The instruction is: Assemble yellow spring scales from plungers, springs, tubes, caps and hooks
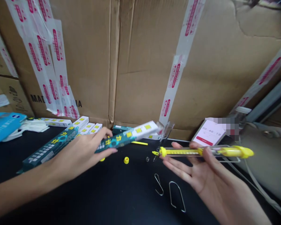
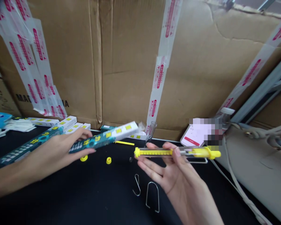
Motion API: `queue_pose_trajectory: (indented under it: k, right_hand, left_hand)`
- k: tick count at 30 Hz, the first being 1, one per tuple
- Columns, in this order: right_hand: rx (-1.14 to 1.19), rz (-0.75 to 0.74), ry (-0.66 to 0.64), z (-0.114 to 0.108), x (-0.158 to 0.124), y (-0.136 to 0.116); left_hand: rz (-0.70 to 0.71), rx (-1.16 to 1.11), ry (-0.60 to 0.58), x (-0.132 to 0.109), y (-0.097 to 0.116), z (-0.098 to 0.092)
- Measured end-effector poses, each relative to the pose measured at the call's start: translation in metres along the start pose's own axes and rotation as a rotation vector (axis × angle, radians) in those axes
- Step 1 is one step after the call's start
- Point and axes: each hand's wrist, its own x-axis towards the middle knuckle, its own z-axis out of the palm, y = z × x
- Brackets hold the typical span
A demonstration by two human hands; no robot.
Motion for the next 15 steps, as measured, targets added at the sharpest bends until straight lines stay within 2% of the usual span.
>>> queue_pose_trajectory:
  k: [4,7,10,15]
  right_hand:
    - [-0.02,-0.04,0.032,-0.004,0.002,-0.01]
    - [-0.016,-0.058,0.061,-0.002,0.005,-0.01]
    - [0.001,-0.028,0.038,0.0,0.008,-0.008]
    - [0.017,-0.027,-0.027,-0.001,0.009,-0.009]
  left_hand:
    - [-0.003,-0.05,0.076,-0.05,0.001,0.012]
    - [0.03,-0.053,0.117,-0.071,-0.001,0.02]
    - [0.006,-0.11,0.154,-0.08,-0.001,0.021]
    - [-0.097,-0.175,0.205,-0.08,0.001,0.019]
